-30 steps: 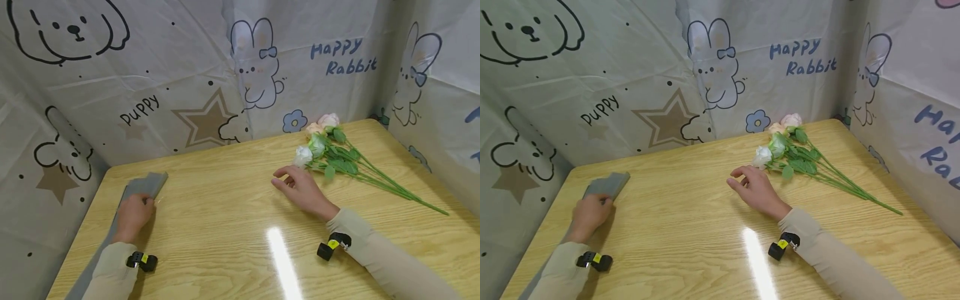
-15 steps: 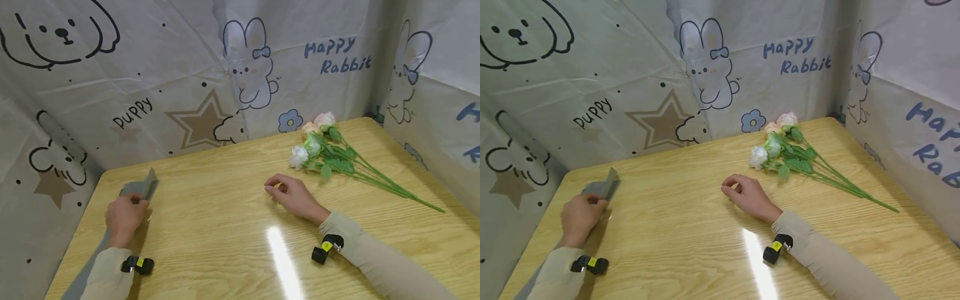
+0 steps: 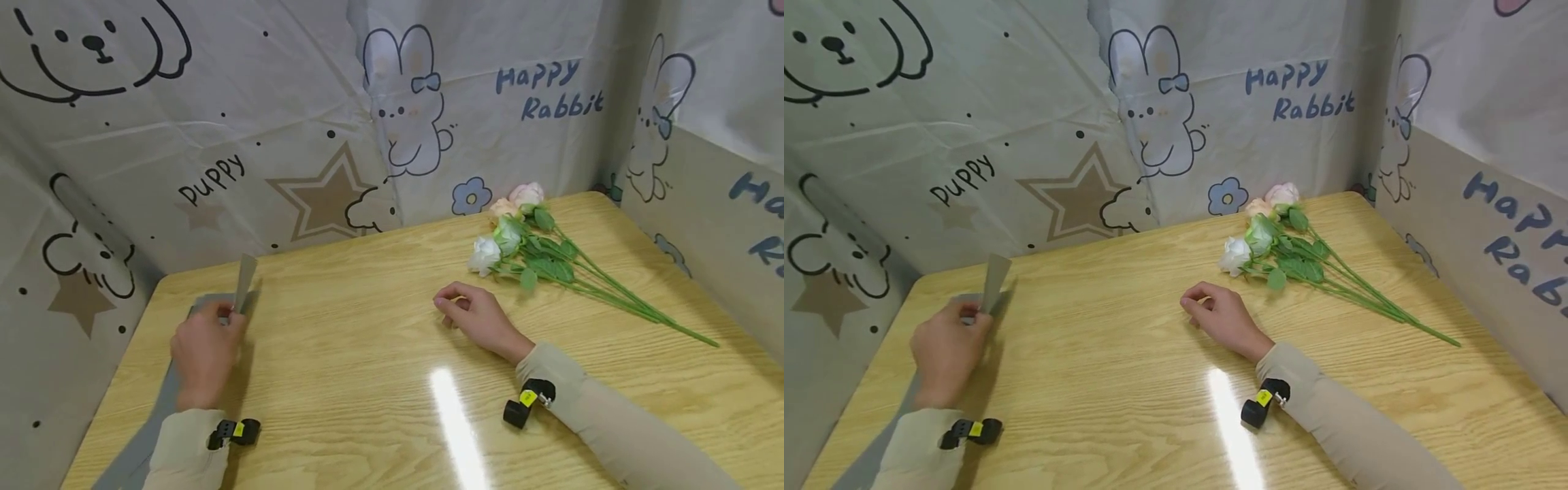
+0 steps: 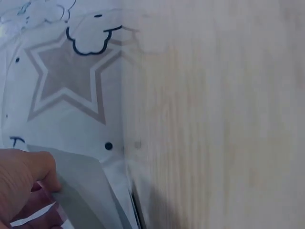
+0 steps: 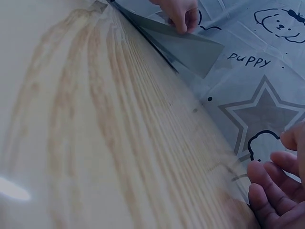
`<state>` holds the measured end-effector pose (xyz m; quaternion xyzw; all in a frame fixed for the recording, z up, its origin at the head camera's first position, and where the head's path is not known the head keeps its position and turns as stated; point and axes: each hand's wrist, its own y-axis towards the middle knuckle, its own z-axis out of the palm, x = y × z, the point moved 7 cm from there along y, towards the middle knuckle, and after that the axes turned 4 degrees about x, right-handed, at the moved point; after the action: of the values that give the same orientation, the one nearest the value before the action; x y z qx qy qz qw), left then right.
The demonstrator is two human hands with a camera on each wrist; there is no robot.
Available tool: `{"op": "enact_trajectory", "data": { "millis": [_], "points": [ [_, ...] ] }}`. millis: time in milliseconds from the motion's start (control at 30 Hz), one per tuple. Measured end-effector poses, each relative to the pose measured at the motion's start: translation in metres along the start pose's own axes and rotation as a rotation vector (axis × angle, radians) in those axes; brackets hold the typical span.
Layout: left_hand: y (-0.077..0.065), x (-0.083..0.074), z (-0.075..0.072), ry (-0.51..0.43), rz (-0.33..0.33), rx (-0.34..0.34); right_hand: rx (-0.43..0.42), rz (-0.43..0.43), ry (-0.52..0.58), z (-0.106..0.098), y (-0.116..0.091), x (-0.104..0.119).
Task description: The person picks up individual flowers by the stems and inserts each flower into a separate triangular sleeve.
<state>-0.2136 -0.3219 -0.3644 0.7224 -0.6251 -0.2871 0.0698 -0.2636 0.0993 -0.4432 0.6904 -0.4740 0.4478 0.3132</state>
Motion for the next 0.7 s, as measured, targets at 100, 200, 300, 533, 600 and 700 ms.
{"op": "enact_trajectory", "data": {
  "millis": [100,200,300,533,600,700],
  "points": [
    [-0.004,-0.013,-0.001,0.005,0.053,-0.052,-0.007,0.012,0.015,0.0,0.0,-0.002],
    [-0.007,-0.023,0.0,-0.006,0.08,-0.096,-0.01,0.018,0.023,0.0,0.0,-0.003],
    [-0.009,-0.032,0.0,-0.017,0.103,-0.126,-0.01,0.017,0.022,0.0,0.0,-0.003],
    [-0.01,-0.053,-0.001,-0.055,0.157,-0.154,-0.011,0.015,0.013,0.0,0.001,-0.004],
    [-0.01,-0.058,-0.001,-0.065,0.169,-0.151,-0.01,0.018,0.018,0.0,0.001,-0.005],
    [-0.012,-0.065,0.0,-0.08,0.185,-0.146,-0.007,0.023,0.026,0.0,0.001,-0.004]
  ]
}}
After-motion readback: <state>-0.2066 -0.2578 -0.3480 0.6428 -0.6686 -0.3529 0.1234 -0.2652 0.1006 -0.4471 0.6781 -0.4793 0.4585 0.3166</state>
